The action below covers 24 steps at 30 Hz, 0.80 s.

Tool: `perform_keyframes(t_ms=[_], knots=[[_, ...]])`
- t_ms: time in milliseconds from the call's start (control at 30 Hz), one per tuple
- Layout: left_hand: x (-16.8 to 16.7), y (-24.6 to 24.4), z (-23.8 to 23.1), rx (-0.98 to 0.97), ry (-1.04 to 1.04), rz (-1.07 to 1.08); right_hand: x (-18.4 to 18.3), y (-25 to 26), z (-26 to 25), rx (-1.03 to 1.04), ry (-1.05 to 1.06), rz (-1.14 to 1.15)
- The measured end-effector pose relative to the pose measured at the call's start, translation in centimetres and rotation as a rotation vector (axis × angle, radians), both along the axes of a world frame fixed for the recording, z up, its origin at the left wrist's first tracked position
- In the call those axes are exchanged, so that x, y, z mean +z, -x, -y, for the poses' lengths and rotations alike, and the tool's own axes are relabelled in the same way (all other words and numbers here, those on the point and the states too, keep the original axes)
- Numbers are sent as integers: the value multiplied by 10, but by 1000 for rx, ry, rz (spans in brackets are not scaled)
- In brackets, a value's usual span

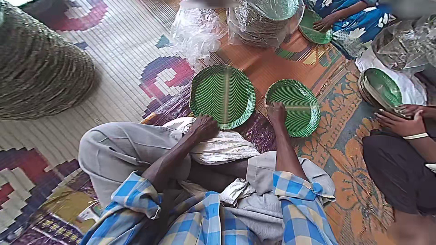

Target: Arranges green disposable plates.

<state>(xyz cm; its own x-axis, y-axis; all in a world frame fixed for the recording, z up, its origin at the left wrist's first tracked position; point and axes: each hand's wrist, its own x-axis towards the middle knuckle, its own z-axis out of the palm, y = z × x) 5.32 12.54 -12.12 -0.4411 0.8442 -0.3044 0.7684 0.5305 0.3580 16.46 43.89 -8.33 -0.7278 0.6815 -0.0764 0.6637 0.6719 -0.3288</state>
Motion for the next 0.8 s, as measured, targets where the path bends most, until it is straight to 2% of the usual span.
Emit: perform_keyframes(t_ms=[67, 167, 433, 633, 700, 800], knots=[[3, 0, 0, -1, 12, -1, -9, -14, -16, -102, 104, 113], [3, -1, 3, -14, 5, -9, -16, -17, -18, -118, 176, 150], [4, -1, 3, -40, 0, -7, -7, -8, 2, -68, 23, 259], [6, -2, 3, -25, -19, -1, -4, -3, -3, -246, -30, 146], [4, -4, 6, -20, -157, -63, 16, 2, 6, -193, -127, -43], [6, -8, 5, -8, -658, -316, 46, 10, 51, 149, -262, -441]])
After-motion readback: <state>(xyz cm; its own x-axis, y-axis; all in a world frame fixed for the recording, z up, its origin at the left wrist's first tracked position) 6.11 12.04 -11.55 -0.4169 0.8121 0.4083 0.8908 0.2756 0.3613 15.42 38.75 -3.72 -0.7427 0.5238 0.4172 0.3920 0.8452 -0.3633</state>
